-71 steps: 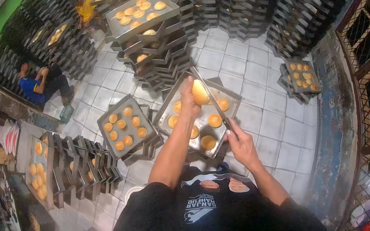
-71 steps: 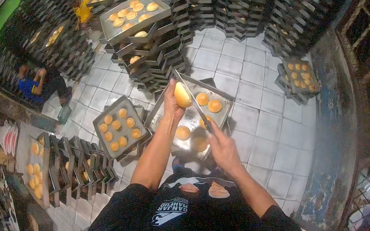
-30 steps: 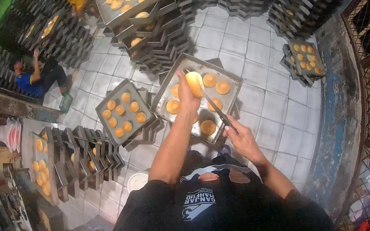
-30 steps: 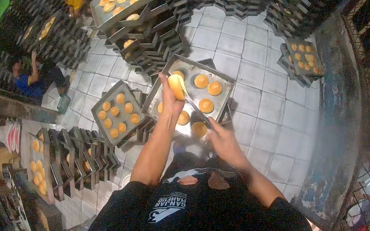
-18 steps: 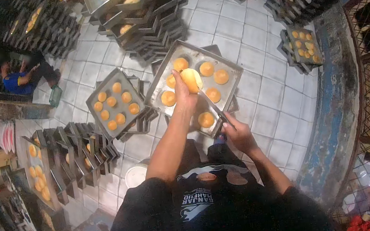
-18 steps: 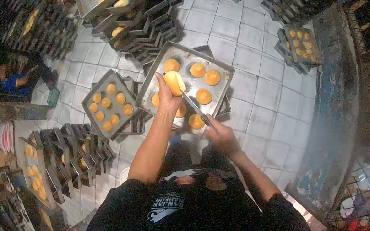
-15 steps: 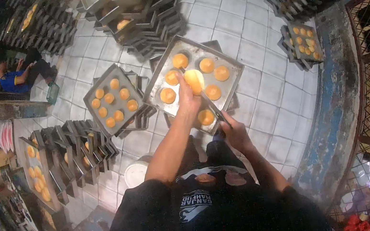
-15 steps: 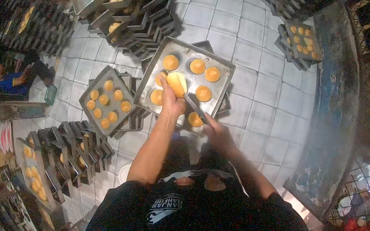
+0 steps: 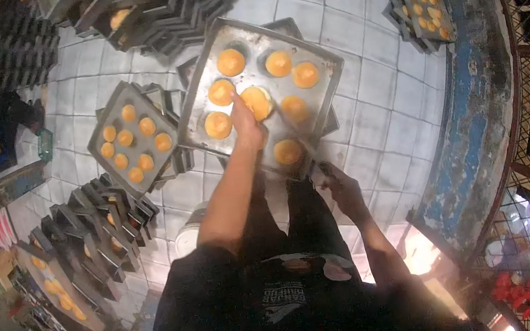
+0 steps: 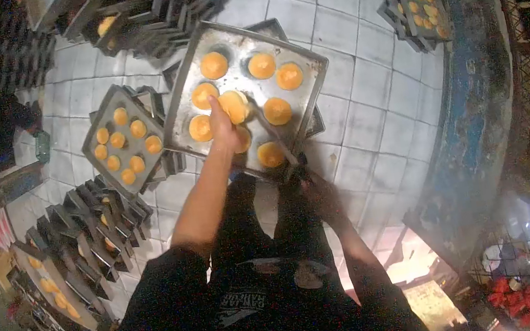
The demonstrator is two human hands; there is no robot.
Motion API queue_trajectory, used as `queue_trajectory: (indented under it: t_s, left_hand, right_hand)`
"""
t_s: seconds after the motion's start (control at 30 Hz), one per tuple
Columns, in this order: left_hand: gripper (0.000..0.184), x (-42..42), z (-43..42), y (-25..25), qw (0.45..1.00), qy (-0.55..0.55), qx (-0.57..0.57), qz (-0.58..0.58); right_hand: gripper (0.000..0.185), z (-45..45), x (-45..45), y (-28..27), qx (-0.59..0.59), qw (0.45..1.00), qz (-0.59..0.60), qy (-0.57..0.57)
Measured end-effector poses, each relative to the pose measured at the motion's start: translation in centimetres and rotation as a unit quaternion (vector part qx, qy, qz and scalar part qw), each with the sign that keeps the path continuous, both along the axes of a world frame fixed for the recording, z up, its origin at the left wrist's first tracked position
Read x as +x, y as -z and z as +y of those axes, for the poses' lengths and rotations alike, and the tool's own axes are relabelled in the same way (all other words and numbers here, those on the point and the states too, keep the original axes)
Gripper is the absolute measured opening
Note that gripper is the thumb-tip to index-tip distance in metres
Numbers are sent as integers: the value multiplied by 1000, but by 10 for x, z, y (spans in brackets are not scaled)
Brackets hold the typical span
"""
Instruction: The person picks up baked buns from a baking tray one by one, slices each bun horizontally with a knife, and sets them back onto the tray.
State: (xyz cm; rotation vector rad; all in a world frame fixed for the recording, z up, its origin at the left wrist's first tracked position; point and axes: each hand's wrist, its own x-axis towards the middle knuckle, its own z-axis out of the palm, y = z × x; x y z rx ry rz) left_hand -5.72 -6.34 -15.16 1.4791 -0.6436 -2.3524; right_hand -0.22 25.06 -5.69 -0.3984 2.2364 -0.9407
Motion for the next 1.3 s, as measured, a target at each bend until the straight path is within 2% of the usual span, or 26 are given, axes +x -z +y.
queue_trajectory:
  t_s: [0.07, 0.1, 0.13, 0.17, 0.2, 0.23, 0.27, 0.37, 0.4, 0.43, 0.5, 0.53, 0.63, 0.7, 0.73, 0.77, 0.83, 0.9, 0.93, 0.97, 1.0, 1.03, 1.1, 1.17, 1.23, 1.3]
  left_hand:
    - [58, -2, -10, 34, 999, 18, -27, -37]
    - [54, -3, -15, 45, 962, 152, -183, -132]
    - [50, -4, -13, 50, 875, 281, -330, -216]
    - [50, -4, -6, 54, 875, 285, -325, -217]
    - [46, -5, 1, 54, 792, 269, -505, -214]
    - [42, -6, 7, 48, 676, 241, -666, -202]
    - [42, -7, 15, 40, 699, 312, -625, -154]
    - [46, -7, 61, 78, 708, 395, -569, -140]
    - [56, -12, 71, 80, 686, 462, -521, -212]
    - [56, -14, 81, 92, 688, 458, -523, -208]
    - [57, -22, 99, 97, 721, 359, -529, -268]
    - [65, -25, 100, 92, 722, 385, -498, -288]
    - [66, -30, 109, 60, 695, 454, -463, -309]
    - [63, -22, 125, 64, 683, 424, -519, -290]
    - [63, -17, 134, 79, 725, 403, -510, -228]
    - [63, -14, 139, 83, 762, 380, -497, -164]
    - [68, -9, 142, 72, 765, 407, -470, -170]
    - [69, -2, 144, 59, 865, 316, -388, -45]
    - [61, -2, 142, 31, 917, 283, -278, 51]
    - [61, 0, 141, -1, 914, 277, -292, 54]
    - [56, 4, 140, -40, 963, 186, -158, 115]
    - [52, 8, 139, -68, 980, 90, -22, 178]
    - [44, 19, 134, -99, 966, 24, 45, 255]
    - [45, 25, 121, -123, 935, -21, 127, 330]
    - [47, 22, 108, -148, 938, -72, 104, 324]
    - [49, 21, 94, -162, 936, -128, 89, 314]
  right_hand:
    - [37, 32, 16, -7, 49, 992, 97, -58]
    - [38, 43, 22, -20, 38, 997, -2, 67]
    - [40, 51, 26, -29, 26, 976, -98, 192]
    - [40, 57, 31, -29, 32, 975, -101, 195]
    - [38, 62, 34, -29, 19, 962, -133, 236]
    - [37, 68, 38, -28, 5, 947, -165, 275]
    - [37, 73, 45, -24, 6, 946, -166, 277]
    - [37, 78, 55, -10, -15, 942, -163, 291]
    - [41, 75, 56, -10, -20, 951, -133, 279]
    - [44, 76, 55, -9, -25, 959, -101, 265]
    - [46, 84, 51, -18, -39, 964, -88, 248]
    - [44, 89, 48, -26, -30, 967, -90, 238]
    - [47, 101, 50, -28, -58, 963, -58, 256]
    - [47, 108, 45, -41, -67, 934, -148, 318]
    - [47, 116, 45, -39, -44, 960, -78, 265]
    - [47, 120, 41, -37, -49, 961, -70, 262]
    - [47, 119, 32, -47, -72, 970, -37, 228]
    - [47, 116, 21, -63, -80, 972, -36, 219]
    - [47, 112, 13, -70, -68, 973, -42, 216]
    - [47, 106, 8, -80, -72, 974, -43, 210]
    - [47, 100, 2, -89, -76, 975, -43, 204]
    - [47, 93, -3, -101, -107, 969, -56, 216]
    - [48, 78, -11, -126, -159, 962, -67, 209]
    - [49, 65, -15, -150, -245, 957, -53, 146]
    - [51, 55, -13, -165, -279, 952, -67, 109]
    - [52, 44, -7, -169, -255, 965, 11, 53]
